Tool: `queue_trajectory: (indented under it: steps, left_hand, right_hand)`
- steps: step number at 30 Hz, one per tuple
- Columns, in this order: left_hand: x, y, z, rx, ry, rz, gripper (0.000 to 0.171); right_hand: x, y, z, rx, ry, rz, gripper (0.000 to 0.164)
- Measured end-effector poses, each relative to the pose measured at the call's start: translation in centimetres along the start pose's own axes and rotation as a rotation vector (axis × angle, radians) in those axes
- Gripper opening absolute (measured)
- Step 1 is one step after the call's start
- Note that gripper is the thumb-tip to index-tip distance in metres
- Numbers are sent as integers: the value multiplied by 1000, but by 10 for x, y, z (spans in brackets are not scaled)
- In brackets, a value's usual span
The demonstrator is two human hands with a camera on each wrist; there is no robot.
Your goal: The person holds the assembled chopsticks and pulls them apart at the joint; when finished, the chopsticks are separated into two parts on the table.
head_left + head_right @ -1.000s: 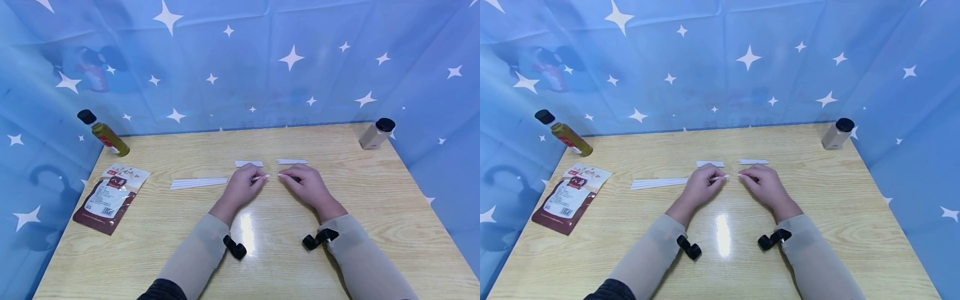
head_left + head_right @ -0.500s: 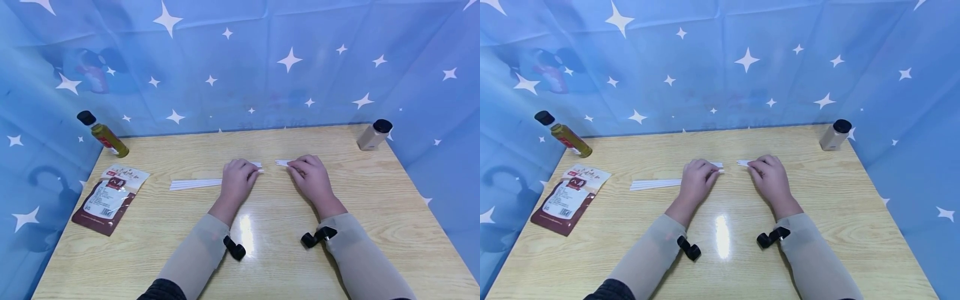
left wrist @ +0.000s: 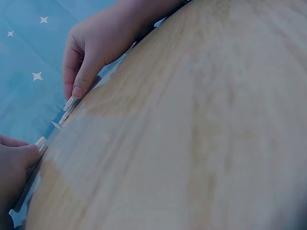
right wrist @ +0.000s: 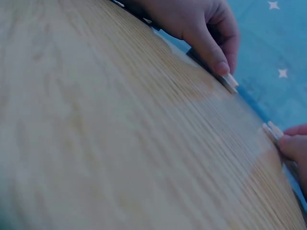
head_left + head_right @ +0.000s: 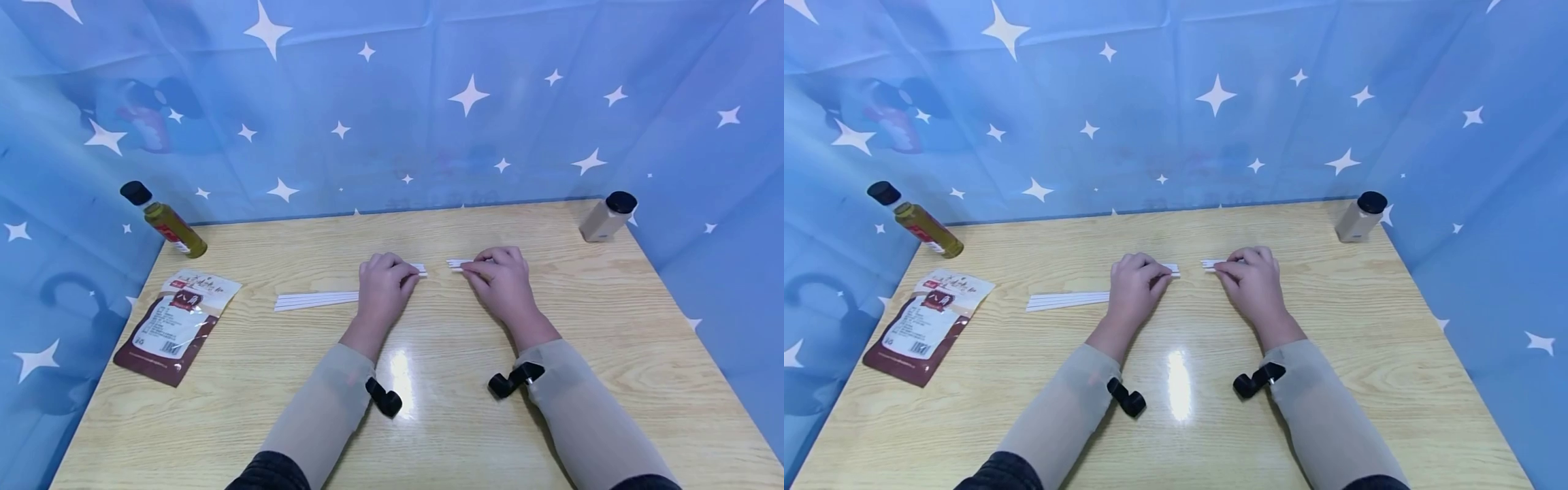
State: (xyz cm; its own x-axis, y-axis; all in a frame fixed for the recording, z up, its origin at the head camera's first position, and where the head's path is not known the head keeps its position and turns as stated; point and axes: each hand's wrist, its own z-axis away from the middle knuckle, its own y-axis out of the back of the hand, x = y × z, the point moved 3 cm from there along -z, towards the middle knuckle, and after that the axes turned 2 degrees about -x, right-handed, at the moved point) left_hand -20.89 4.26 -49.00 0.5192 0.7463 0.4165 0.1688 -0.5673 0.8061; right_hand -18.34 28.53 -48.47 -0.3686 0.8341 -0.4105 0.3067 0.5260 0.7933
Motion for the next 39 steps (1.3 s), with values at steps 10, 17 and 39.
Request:
queue_trajectory:
  steps: [10, 17, 39]
  left_hand:
    - [0, -3, -3, 26, 6, -36, 7]
    - [-1, -3, -4, 33, 15, -56, 7]
    - [-2, -3, -4, 35, 38, -90, 7]
  right_hand:
    - [3, 1, -2, -3, -10, -10, 9]
    - [2, 2, -3, -3, -10, -20, 11]
    - [5, -4, -5, 1, -12, -28, 9]
